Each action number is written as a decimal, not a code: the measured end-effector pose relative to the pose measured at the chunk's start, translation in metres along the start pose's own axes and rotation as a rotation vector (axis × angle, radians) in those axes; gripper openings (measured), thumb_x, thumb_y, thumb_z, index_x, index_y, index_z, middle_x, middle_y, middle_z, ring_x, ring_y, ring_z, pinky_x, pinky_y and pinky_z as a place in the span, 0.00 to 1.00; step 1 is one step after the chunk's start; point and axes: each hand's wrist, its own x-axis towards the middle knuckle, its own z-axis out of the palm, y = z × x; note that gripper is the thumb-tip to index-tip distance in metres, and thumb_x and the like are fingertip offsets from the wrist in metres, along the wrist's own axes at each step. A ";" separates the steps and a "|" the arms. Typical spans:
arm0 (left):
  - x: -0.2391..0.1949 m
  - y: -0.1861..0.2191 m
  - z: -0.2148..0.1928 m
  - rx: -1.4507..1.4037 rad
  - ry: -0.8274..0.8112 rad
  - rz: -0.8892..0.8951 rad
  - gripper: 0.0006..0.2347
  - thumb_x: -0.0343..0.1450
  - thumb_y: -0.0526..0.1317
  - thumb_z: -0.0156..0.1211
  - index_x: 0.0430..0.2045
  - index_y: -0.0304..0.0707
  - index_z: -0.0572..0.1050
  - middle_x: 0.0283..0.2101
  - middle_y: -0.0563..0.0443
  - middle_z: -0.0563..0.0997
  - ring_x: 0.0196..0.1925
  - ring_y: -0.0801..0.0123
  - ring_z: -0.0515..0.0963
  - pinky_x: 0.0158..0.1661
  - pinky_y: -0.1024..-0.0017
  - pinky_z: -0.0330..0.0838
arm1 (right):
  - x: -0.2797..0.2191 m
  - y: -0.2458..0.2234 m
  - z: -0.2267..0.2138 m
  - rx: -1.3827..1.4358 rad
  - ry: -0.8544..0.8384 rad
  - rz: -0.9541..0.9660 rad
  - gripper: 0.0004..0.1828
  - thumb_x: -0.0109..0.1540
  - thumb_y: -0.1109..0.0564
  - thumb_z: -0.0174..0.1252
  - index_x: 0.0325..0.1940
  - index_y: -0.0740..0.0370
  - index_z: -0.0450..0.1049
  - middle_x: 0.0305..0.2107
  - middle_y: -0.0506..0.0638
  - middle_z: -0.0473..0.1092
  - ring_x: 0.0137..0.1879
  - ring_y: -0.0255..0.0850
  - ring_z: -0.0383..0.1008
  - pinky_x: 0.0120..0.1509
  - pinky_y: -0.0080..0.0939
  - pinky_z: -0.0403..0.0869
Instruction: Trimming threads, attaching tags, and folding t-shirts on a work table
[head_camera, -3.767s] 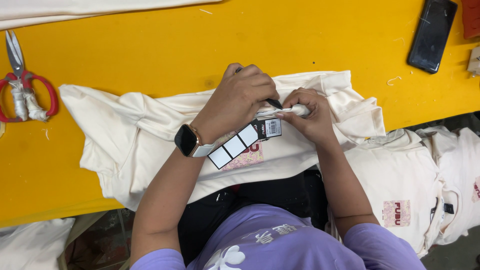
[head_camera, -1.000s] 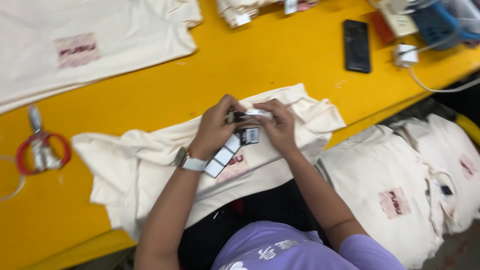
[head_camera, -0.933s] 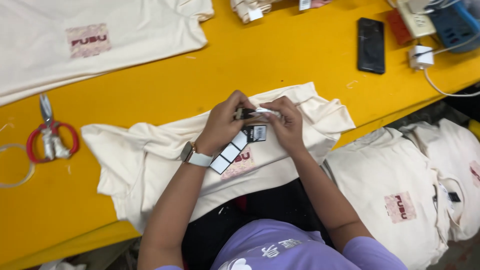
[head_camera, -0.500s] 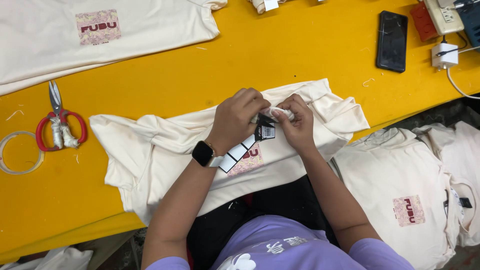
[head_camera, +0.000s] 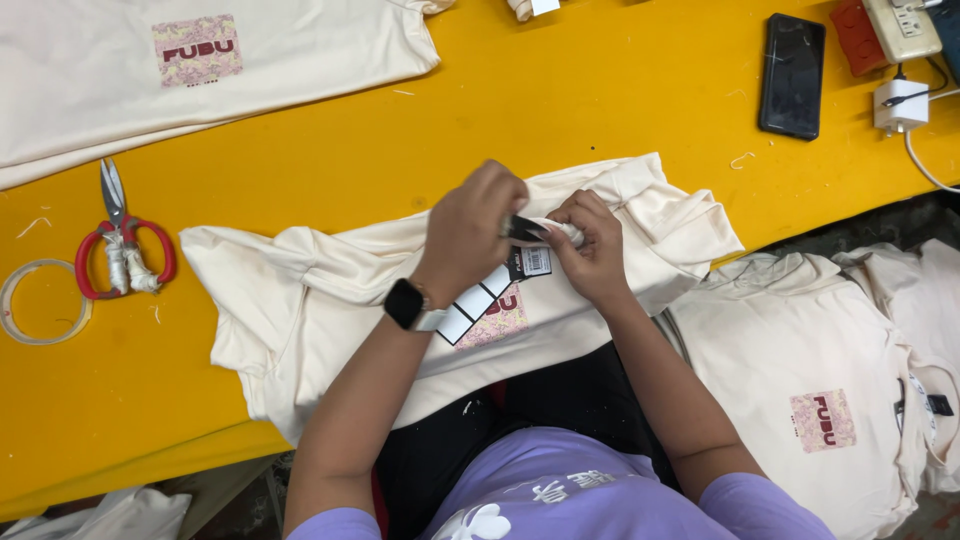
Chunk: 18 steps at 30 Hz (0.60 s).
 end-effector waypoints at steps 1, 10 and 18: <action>0.001 0.000 -0.009 -0.212 0.008 -0.128 0.04 0.76 0.40 0.55 0.37 0.42 0.70 0.35 0.53 0.69 0.37 0.52 0.77 0.31 0.58 0.73 | 0.001 -0.002 0.000 0.027 -0.007 0.019 0.11 0.65 0.57 0.65 0.32 0.65 0.76 0.26 0.55 0.66 0.35 0.51 0.67 0.45 0.50 0.67; 0.010 -0.005 -0.037 -0.052 -0.264 -0.080 0.08 0.73 0.43 0.61 0.40 0.40 0.80 0.38 0.50 0.74 0.42 0.58 0.75 0.38 0.62 0.72 | 0.001 0.008 -0.002 0.141 -0.061 0.051 0.07 0.65 0.59 0.64 0.35 0.66 0.77 0.28 0.55 0.66 0.37 0.48 0.67 0.48 0.46 0.67; 0.005 -0.015 -0.027 0.110 -0.270 0.002 0.09 0.72 0.49 0.62 0.42 0.53 0.81 0.41 0.58 0.73 0.47 0.65 0.70 0.50 0.59 0.64 | 0.003 0.004 -0.003 0.135 -0.093 0.059 0.07 0.64 0.60 0.64 0.36 0.67 0.77 0.29 0.55 0.66 0.38 0.49 0.68 0.49 0.49 0.67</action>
